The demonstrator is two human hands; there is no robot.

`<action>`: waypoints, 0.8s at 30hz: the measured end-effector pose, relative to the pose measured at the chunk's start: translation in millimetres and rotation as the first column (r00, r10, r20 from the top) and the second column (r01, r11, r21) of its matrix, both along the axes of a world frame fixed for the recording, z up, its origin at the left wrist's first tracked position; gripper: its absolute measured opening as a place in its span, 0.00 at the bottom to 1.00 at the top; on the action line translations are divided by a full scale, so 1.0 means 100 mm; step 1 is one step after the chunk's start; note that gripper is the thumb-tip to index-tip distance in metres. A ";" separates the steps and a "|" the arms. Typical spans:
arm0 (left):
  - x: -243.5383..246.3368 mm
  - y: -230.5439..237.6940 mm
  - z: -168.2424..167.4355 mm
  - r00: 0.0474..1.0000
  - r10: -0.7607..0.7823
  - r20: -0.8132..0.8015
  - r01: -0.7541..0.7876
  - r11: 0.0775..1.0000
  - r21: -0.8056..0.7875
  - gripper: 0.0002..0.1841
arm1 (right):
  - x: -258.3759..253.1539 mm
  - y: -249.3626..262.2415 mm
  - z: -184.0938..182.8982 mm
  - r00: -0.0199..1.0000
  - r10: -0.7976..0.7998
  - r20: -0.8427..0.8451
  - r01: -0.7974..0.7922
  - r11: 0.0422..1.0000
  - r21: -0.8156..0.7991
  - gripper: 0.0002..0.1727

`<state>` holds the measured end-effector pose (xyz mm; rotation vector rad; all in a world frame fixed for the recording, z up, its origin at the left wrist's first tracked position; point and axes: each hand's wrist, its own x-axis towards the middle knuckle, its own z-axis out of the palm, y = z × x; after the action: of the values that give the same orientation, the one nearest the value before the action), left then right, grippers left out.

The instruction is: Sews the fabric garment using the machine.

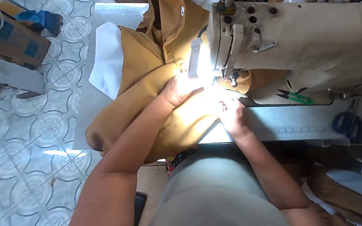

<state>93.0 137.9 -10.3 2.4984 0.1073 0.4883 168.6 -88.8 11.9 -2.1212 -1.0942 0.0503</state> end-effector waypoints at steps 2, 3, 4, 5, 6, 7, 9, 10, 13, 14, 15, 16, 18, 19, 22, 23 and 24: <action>-0.01 0.02 -0.03 0.996 -0.032 0.083 0.017 0.984 0.175 0.12 | 0.00 -0.03 -0.03 0.999 -0.015 0.035 0.013 0.999 0.039 0.09; -0.01 0.02 -0.04 0.988 -0.054 0.143 0.018 0.970 0.244 0.12 | 0.00 -0.04 -0.04 0.998 -0.019 0.067 0.016 0.999 0.049 0.08; 0.00 0.03 -0.05 0.978 -0.078 0.194 0.018 0.956 0.292 0.11 | 0.00 -0.05 -0.05 0.995 -0.018 0.098 0.012 0.998 0.057 0.08; 0.00 0.04 -0.06 0.971 -0.093 0.221 0.021 0.950 0.311 0.10 | -0.01 -0.05 -0.07 0.992 -0.009 0.127 0.000 0.998 0.064 0.09; 0.00 0.04 -0.07 0.968 -0.098 0.229 0.021 0.949 0.316 0.10 | -0.01 -0.07 -0.08 0.990 0.010 0.143 -0.021 0.997 0.072 0.09; 0.00 0.03 -0.08 0.970 -0.093 0.225 0.019 0.951 0.308 0.11 | -0.01 -0.07 -0.10 0.987 0.027 0.158 -0.042 0.995 0.092 0.09; -0.01 0.02 -0.06 0.991 -0.035 0.131 0.004 0.972 0.235 0.11 | -0.02 -0.07 -0.16 0.982 0.062 0.177 -0.086 0.987 0.134 0.09; -0.02 0.01 -0.05 0.997 -0.008 0.076 -0.007 0.980 0.200 0.11 | -0.03 -0.07 -0.17 0.981 0.075 0.179 -0.100 0.986 0.132 0.10; -0.07 0.03 0.02 1.000 -0.031 -0.005 0.031 0.963 0.266 0.12 | -0.06 -0.05 -0.19 0.980 0.076 0.186 -0.091 0.993 0.073 0.10; -0.08 0.05 0.04 0.998 -0.051 -0.033 0.058 0.955 0.291 0.13 | -0.07 -0.05 -0.19 0.978 0.079 0.192 -0.089 0.995 0.048 0.10; -0.09 0.07 0.08 0.995 -0.078 -0.063 0.094 0.943 0.319 0.13 | -0.08 -0.04 -0.19 0.977 0.080 0.200 -0.086 0.996 0.020 0.09; -0.10 0.07 0.15 0.991 -0.115 -0.070 0.132 0.932 0.338 0.14 | -0.09 -0.04 -0.18 0.973 0.084 0.214 -0.084 0.996 -0.009 0.09; -0.08 0.03 0.26 0.984 -0.108 -0.139 0.149 0.930 0.335 0.17 | -0.10 -0.05 -0.16 0.960 0.103 0.262 -0.087 0.994 -0.073 0.10; -0.07 0.02 0.29 0.978 -0.082 -0.192 0.142 0.934 0.329 0.19 | -0.11 -0.06 -0.14 0.951 0.117 0.287 -0.086 0.989 -0.120 0.10; -0.02 0.00 0.28 0.973 -0.038 -0.227 0.107 0.948 0.299 0.18 | -0.10 -0.03 -0.13 0.917 0.155 0.368 -0.102 0.982 -0.160 0.09; -0.01 -0.02 0.26 0.973 -0.013 -0.230 0.082 0.952 0.295 0.15 | -0.08 -0.02 -0.12 0.913 0.153 0.378 -0.104 0.984 -0.148 0.10; 0.01 -0.03 0.24 0.972 0.017 -0.234 0.055 0.954 0.294 0.14 | -0.06 0.00 -0.10 0.920 0.136 0.367 -0.096 0.987 -0.125 0.10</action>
<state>94.3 134.7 13.7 2.8458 0.1074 0.2095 162.4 -88.3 2.3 -2.2129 -1.4683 -0.2586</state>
